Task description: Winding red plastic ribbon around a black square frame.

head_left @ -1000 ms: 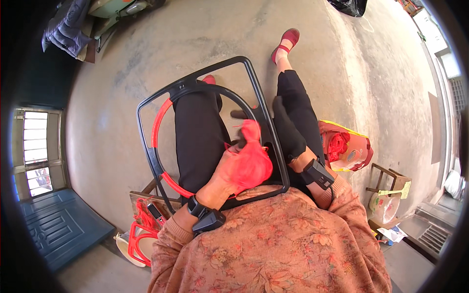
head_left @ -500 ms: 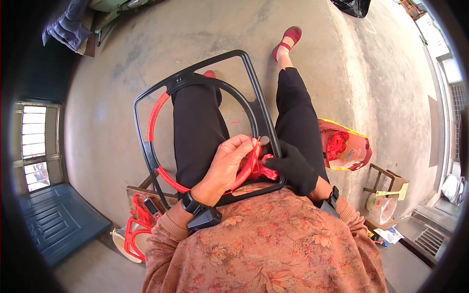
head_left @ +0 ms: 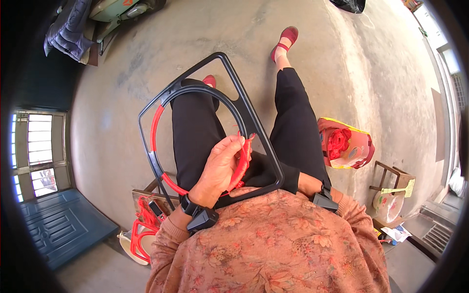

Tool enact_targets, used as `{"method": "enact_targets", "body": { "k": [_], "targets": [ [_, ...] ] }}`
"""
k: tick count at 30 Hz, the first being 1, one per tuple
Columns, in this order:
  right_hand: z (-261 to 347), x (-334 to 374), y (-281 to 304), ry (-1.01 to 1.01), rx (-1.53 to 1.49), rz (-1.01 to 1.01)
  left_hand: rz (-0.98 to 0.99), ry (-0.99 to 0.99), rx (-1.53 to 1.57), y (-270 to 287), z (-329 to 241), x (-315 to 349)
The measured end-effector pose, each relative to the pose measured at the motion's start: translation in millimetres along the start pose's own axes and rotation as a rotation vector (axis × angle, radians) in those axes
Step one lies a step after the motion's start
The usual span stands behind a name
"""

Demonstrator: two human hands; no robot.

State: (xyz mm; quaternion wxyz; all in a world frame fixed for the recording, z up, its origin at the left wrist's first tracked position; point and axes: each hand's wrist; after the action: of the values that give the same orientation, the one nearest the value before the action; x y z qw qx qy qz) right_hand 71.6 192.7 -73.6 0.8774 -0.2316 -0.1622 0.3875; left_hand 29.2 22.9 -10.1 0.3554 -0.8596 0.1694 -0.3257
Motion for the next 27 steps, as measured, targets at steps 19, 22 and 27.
{"method": "enact_targets", "body": {
  "k": [19,22,27],
  "targets": [
    [66.4,96.6,57.9,0.336,-0.252,-0.768,-0.004,0.005,-0.130,1.1,-3.1,2.1],
    [49.7,113.2,87.1,0.285,-0.264,-0.837,-0.005,0.006,-0.122,-1.7,-3.7,0.8],
    [34.6,129.5,96.0,0.144,-0.278,-0.942,0.022,0.020,-0.041,-1.4,-4.1,-1.5]
  ]
}}
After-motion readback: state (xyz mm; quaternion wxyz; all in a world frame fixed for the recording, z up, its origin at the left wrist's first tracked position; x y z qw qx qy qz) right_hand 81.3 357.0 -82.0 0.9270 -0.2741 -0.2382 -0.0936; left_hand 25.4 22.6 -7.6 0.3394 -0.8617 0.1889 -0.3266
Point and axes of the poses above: each hand's wrist, its own x-axis away from the middle knuckle, its own y-axis out of the back of the hand, z = x × y, and after that the axes turned 7 degrees about z, right-handed
